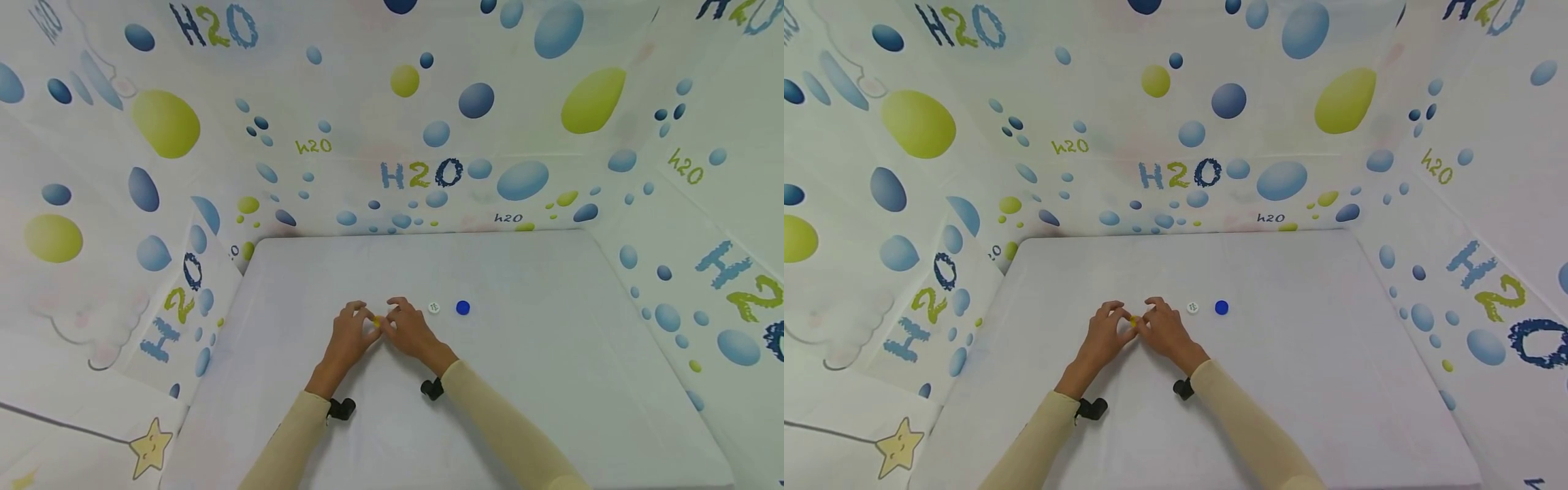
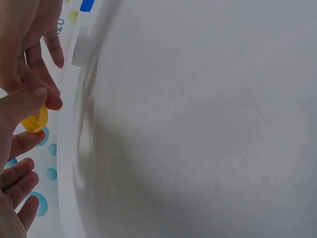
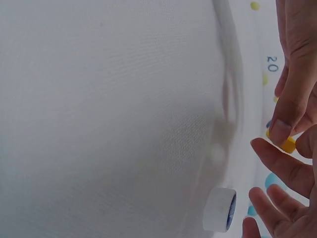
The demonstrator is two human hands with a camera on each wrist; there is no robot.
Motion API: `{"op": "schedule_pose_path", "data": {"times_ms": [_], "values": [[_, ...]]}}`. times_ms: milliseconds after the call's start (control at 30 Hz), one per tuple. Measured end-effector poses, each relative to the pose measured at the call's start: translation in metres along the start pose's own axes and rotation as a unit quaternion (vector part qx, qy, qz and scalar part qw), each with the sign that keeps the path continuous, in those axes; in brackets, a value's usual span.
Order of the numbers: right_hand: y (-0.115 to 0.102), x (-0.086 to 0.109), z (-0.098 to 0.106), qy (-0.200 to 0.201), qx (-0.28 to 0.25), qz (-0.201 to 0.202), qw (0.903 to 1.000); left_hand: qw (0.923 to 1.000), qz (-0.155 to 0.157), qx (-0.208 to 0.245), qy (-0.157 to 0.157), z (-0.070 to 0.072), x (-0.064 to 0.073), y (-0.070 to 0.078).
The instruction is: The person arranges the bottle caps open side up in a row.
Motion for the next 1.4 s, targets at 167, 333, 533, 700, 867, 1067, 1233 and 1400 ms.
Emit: {"op": "schedule_pose_path", "data": {"times_ms": [167,333,533,700,867,1067,1233,1400], "values": [[0.001,0.0,-0.001,0.01,-0.003,-0.01,0.9999,1.0,0.007,-0.002,-0.005,0.0,-0.001,-0.001],[0.003,-0.001,-0.003,0.017,-0.002,-0.012,0.9998,1.0,0.004,-0.002,-0.005,0.001,-0.001,-0.002],[0.006,-0.001,-0.005,0.017,0.019,0.008,0.9996,1.0,-0.006,-0.006,0.0,0.0,-0.002,-0.004],[0.007,-0.001,-0.008,0.022,0.049,0.028,0.9981,0.9999,0.005,0.0,-0.009,0.0,-0.002,-0.006],[0.008,-0.001,-0.008,0.022,0.062,0.033,0.9973,0.9999,0.004,-0.002,-0.016,-0.001,-0.003,-0.006],[0.01,-0.001,-0.01,0.015,0.067,0.031,0.9972,0.9997,0.005,-0.003,-0.023,-0.002,-0.002,-0.007],[0.01,-0.001,-0.01,0.011,0.064,0.03,0.9975,0.9997,0.004,-0.009,-0.021,-0.001,-0.002,-0.008],[0.01,-0.001,-0.01,0.009,0.064,0.028,0.9975,0.9998,0.002,-0.012,-0.018,-0.003,-0.002,-0.011]]}}
Point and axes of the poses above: each hand's wrist, its own x-axis away from the middle knuckle, its own z-axis out of the back of the hand, y = z × x, the point moved 2 cm from there along -x, towards the middle knuckle, and after that the axes turned 6 degrees about x, right-handed, at the moved point
